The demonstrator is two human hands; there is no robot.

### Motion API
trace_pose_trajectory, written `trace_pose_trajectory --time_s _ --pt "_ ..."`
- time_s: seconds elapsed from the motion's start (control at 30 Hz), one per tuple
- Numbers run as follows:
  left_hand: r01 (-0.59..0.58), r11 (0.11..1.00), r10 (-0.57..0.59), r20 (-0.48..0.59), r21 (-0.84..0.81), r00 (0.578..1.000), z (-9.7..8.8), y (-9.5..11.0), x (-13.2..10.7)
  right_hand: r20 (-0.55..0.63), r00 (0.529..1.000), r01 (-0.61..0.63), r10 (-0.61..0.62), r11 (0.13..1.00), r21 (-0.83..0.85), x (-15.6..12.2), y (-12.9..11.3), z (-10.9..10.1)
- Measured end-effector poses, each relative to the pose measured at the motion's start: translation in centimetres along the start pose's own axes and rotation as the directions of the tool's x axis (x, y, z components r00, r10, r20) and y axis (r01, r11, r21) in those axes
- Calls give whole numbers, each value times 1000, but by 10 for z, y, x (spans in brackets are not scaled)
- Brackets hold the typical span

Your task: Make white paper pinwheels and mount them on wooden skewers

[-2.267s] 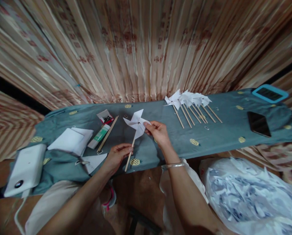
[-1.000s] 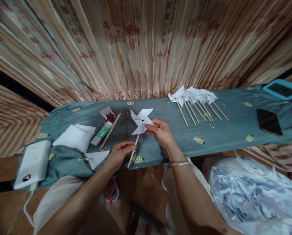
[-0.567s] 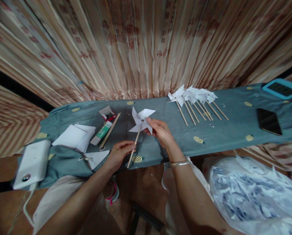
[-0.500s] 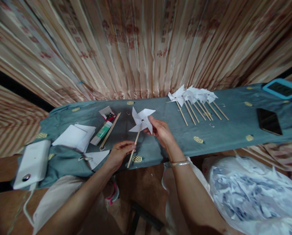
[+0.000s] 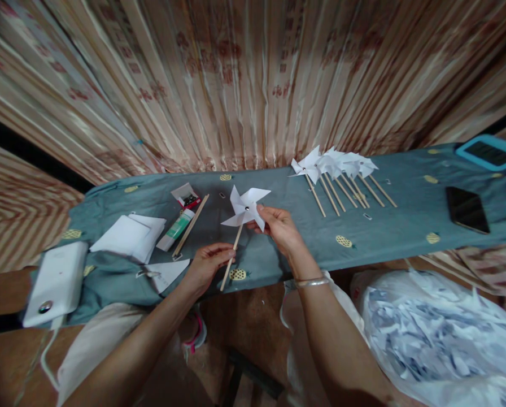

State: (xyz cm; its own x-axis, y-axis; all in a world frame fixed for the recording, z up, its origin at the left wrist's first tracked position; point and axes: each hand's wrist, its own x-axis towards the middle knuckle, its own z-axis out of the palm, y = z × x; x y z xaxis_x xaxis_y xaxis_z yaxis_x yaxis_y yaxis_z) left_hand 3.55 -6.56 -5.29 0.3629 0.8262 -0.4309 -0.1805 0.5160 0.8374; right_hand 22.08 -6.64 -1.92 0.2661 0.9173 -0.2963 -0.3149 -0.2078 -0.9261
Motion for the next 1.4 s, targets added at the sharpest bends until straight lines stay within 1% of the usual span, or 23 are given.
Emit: trace_pose_trajectory --time_s 0.23,0.57,0.8,0.97,1.3,1.4 --pt "-2 1000 2 2 7 1000 0 0 0 18 1000 19 -18 999 -26 0 1 -2" --pt "-11 1000 10 14 26 1000 0 0 -2 -27 1000 12 -12 1000 6 1 -1 -1" --pt "-8 1000 8 1 26 1000 0 1 -1 21 1000 -7 8 1000 -15 -3 -3 -1" --pt "-17 999 17 4 39 1000 -1 -2 -1 28 1000 0 1 1000 -23 -2 -2 0" --pt "-25 999 25 5 30 1000 0 -2 -1 50 999 -5 3 999 49 -3 -2 -1" --pt "-24 999 24 -1 25 1000 0 -2 -1 62 998 -31 25 996 89 -3 -2 -1"
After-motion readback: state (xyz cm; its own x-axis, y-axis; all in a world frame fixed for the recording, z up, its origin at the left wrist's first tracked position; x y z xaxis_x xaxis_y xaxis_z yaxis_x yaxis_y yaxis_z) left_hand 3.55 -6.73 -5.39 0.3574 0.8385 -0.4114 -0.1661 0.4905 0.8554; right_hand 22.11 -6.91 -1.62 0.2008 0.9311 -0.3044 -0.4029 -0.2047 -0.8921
